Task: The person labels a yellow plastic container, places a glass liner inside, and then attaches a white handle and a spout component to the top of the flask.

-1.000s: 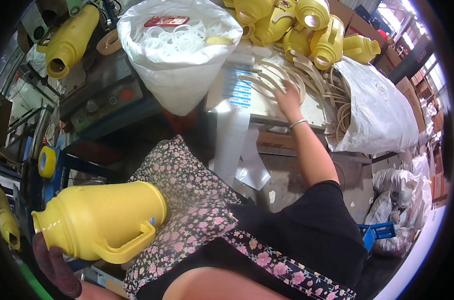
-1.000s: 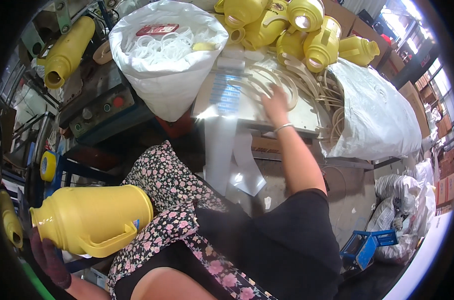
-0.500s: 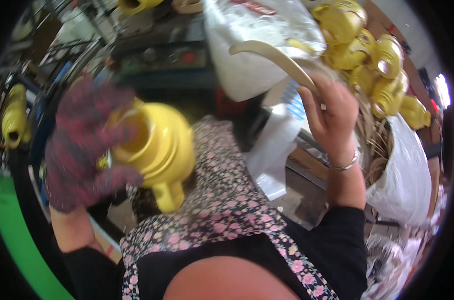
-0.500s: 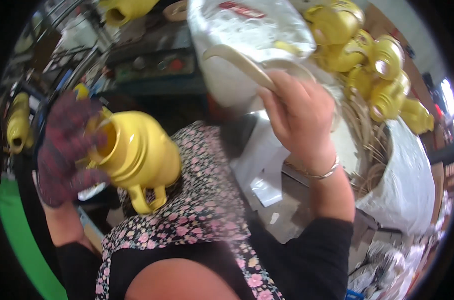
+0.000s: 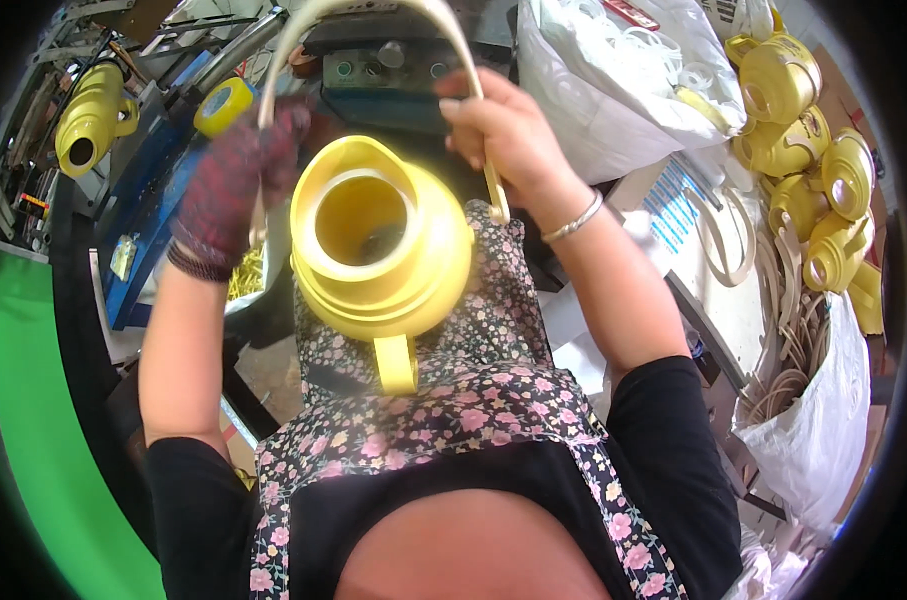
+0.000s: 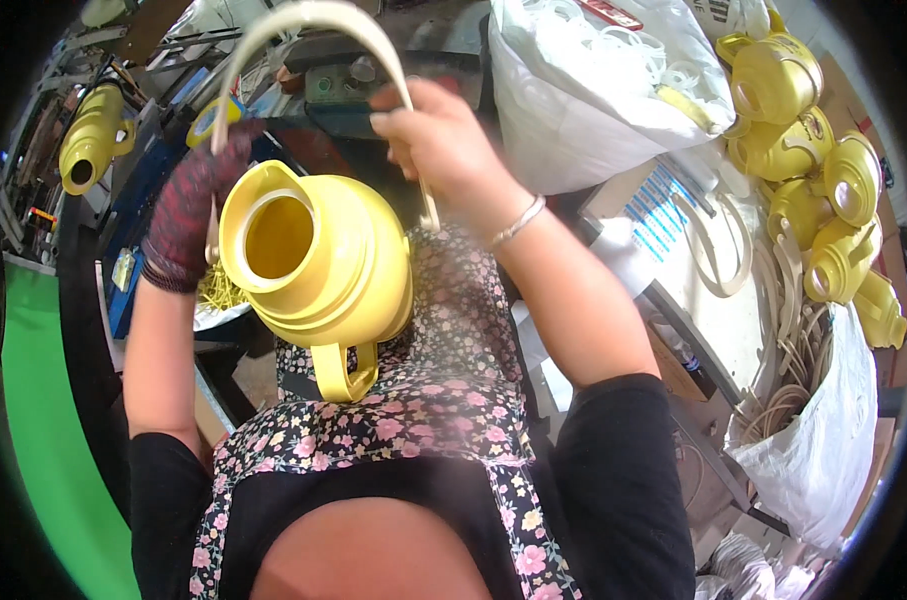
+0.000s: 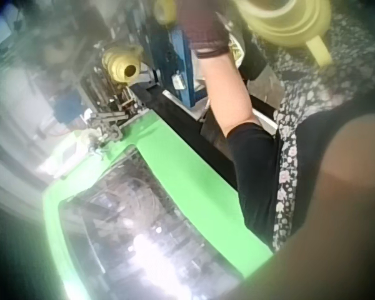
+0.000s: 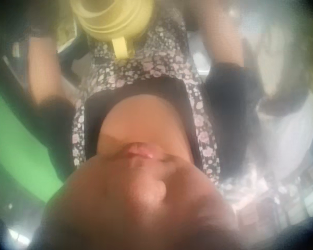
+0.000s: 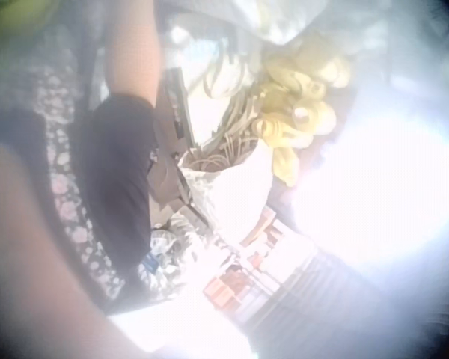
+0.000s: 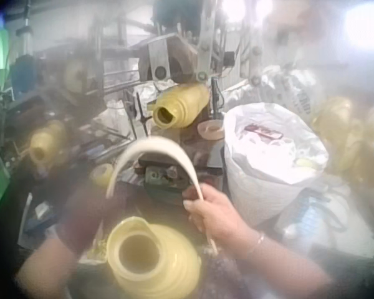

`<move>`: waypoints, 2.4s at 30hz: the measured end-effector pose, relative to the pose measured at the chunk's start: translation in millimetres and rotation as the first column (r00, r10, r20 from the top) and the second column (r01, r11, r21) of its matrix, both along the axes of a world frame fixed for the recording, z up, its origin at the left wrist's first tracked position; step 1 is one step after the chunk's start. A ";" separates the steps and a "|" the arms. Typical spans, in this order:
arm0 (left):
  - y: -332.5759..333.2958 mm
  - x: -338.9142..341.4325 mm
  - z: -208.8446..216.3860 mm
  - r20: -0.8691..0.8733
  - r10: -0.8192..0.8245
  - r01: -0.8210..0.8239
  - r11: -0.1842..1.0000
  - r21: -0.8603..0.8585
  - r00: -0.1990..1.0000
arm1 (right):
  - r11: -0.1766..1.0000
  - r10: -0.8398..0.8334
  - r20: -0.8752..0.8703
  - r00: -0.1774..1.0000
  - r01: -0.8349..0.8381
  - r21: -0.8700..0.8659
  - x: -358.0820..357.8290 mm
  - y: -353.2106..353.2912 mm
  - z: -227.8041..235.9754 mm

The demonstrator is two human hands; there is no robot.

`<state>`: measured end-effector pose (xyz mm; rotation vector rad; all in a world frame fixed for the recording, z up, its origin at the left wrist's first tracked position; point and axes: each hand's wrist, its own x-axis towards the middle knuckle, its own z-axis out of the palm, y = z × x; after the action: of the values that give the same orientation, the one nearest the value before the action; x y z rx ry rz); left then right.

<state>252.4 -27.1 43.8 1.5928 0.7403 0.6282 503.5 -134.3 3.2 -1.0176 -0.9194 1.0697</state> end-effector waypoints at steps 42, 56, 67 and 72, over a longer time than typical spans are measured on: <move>-44.1 -1.4 -46.5 0.120 0.150 -0.177 0.462 0.869 0.981 | 0.975 -0.198 -0.233 0.952 0.217 0.057 -31.5 -5.7 -23.8; -75.8 -8.1 -81.0 0.516 0.022 0.366 0.679 -0.636 0.856 | 0.859 -0.184 -0.106 0.977 0.212 0.467 45.5 -143.8 40.4; -155.8 163.7 -9.5 0.300 -0.591 0.630 0.775 -0.046 0.749 | 0.278 -0.783 -0.409 0.468 0.852 0.443 222.6 -412.3 1.7; -126.8 186.5 -9.0 0.323 -0.509 0.577 0.800 -0.163 0.798 | -0.184 -0.926 -0.374 -0.043 0.918 0.351 248.3 -509.5 53.0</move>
<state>438.9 -153.9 34.8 1.3557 0.1232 0.2865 751.8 -643.8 56.2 -0.8570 -0.1365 -0.5794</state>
